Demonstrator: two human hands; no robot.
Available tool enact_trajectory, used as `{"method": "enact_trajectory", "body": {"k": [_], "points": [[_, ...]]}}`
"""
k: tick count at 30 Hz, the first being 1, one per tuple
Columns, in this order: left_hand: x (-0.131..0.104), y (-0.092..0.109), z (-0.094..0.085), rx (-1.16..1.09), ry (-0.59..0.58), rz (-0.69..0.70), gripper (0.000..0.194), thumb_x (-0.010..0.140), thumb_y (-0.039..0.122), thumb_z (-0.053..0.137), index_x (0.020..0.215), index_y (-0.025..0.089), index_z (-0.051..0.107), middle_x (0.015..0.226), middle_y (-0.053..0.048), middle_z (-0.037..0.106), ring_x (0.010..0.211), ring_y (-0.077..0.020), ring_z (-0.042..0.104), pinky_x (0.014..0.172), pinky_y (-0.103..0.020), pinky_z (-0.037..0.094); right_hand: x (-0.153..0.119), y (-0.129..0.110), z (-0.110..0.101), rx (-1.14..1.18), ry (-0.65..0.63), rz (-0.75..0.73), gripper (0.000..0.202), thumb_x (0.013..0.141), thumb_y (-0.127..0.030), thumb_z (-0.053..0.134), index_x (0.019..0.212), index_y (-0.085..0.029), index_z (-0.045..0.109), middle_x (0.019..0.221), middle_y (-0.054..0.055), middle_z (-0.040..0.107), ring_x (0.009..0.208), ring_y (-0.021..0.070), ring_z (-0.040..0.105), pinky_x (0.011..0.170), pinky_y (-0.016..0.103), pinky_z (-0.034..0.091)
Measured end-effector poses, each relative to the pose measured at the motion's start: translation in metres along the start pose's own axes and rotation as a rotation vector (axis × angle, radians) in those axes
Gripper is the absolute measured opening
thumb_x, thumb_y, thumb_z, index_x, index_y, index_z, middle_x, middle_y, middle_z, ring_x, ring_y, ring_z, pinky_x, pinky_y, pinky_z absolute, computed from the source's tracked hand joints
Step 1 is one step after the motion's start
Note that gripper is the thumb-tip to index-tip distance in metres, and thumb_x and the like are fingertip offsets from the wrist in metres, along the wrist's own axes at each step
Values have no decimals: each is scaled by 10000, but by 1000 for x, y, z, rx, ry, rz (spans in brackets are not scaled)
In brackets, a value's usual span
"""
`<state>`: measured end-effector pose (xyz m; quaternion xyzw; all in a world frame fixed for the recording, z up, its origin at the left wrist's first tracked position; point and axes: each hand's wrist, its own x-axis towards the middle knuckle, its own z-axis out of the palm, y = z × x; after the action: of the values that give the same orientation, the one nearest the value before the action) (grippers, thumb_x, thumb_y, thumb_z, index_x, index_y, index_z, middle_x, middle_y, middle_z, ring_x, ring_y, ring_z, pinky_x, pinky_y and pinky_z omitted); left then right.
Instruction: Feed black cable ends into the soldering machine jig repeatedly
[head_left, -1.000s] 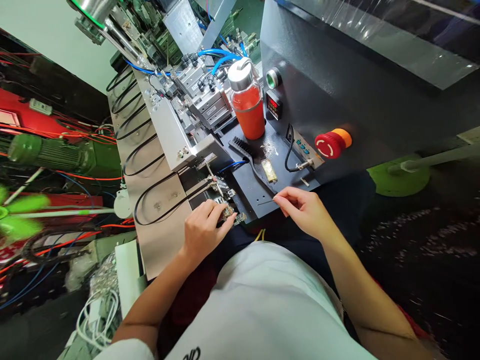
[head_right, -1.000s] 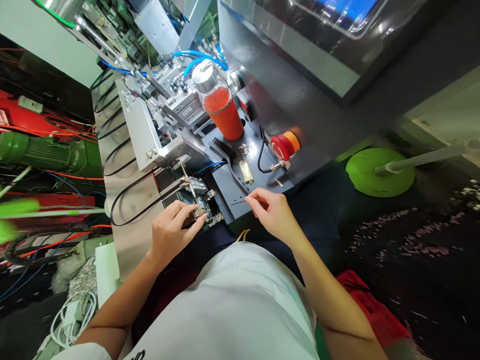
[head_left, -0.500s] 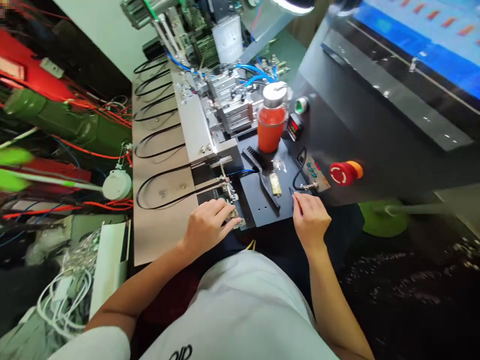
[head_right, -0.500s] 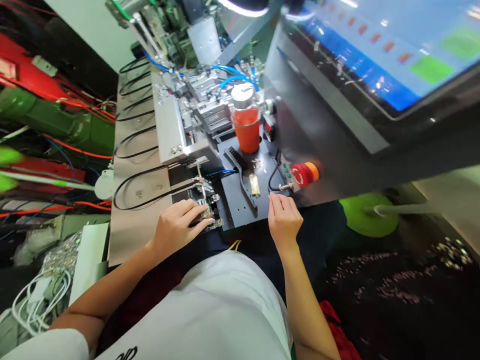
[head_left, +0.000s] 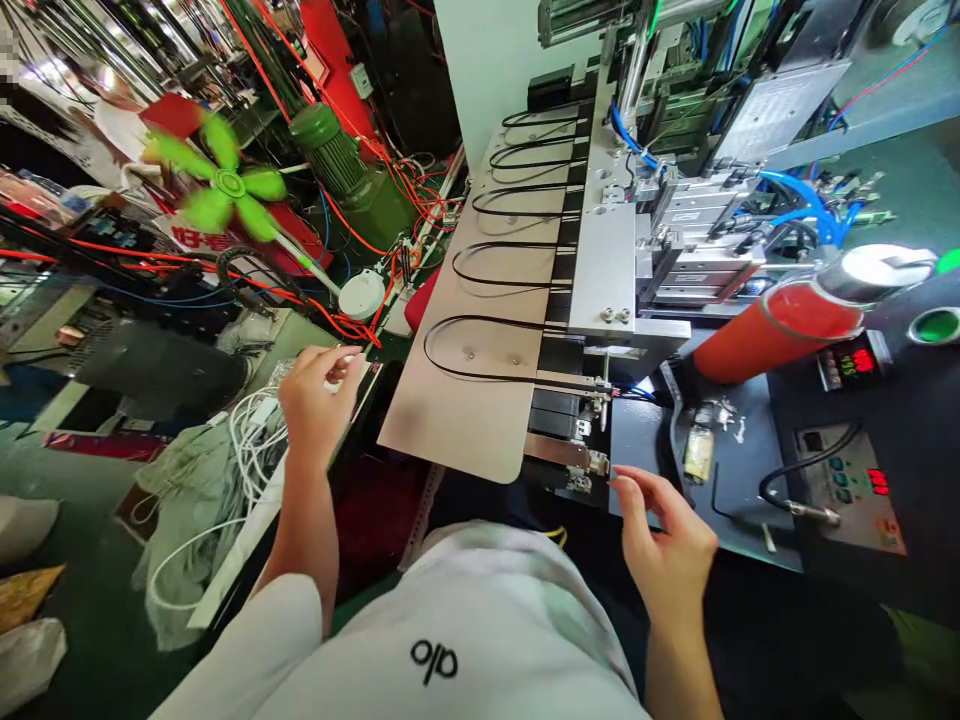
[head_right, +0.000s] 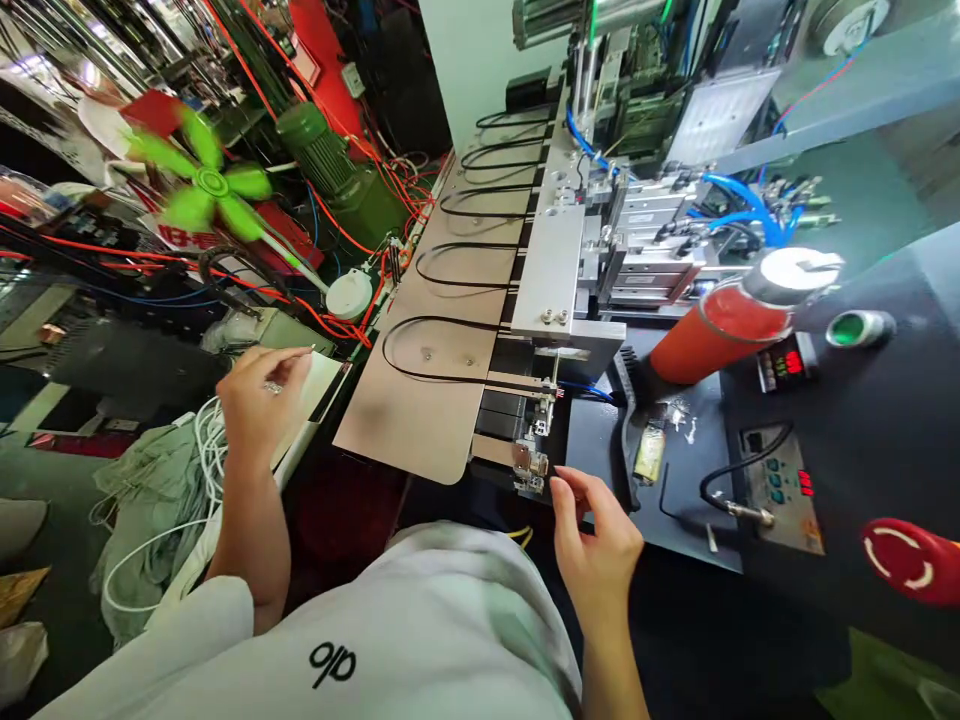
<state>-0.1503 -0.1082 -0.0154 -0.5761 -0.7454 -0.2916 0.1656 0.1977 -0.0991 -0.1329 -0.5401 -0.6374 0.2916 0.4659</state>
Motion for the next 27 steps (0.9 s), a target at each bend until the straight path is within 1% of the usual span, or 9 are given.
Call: {"method": "enact_trajectory", "body": {"k": [3,6,10,14,16,19,21,25,27], "points": [[-7,-32,-8,54,31,-62,175,879,330,603,904,197,715,795,-11,626,621,-119,551,612,-264,472,6,-9,13,101,-39,142,295,890,-440,574,815,-169,666,702,50,671,593,163,586,562,278,469],[-14,-49,-8,67,34,-77,178,866,365,627,884,211,712,775,8,616,590,-107,540,588,-257,464,11,-5,17,224,-95,273,328,867,-479,590,789,-168,661,661,39,647,559,153,550,510,265,433],[-18,-59,-1,102,29,-102,205,854,382,628,863,199,719,746,-3,605,572,-104,532,571,-248,449,13,7,18,420,-167,419,364,853,-509,604,744,-163,638,606,23,587,494,118,444,442,243,343],[-17,-63,4,133,-5,-141,242,881,356,558,929,179,715,835,-56,651,674,-154,583,660,-282,480,12,9,18,542,-196,517,382,786,-534,676,732,-157,642,576,14,562,455,94,387,412,231,292],[-14,-67,3,189,-83,-190,259,889,331,527,963,160,706,881,-82,672,751,-183,610,730,-301,484,9,6,16,503,-168,536,395,737,-551,713,735,-161,654,587,22,585,456,101,406,402,230,299],[-8,-78,4,301,-329,-295,281,904,281,475,1012,140,693,965,-107,695,863,-211,632,815,-315,470,5,3,10,298,-107,509,408,719,-576,714,791,-175,687,656,47,646,537,151,527,453,251,387],[-3,-86,9,343,-475,-342,267,897,255,480,986,148,707,965,-103,711,885,-221,641,821,-312,463,2,2,6,149,-89,470,443,729,-614,678,837,-186,705,714,63,682,623,202,603,519,279,444],[3,-97,36,353,-632,-371,213,869,236,537,937,182,732,982,-83,726,939,-229,650,832,-288,460,-5,5,-3,-81,-21,391,464,825,-612,571,971,-200,724,814,80,718,713,253,657,581,314,484],[6,-101,55,381,-668,-404,248,896,235,499,989,174,721,1060,-109,709,1010,-245,638,868,-305,456,-8,8,-9,-63,34,320,443,864,-555,563,1072,-191,707,851,84,721,710,246,661,563,305,482]]}}
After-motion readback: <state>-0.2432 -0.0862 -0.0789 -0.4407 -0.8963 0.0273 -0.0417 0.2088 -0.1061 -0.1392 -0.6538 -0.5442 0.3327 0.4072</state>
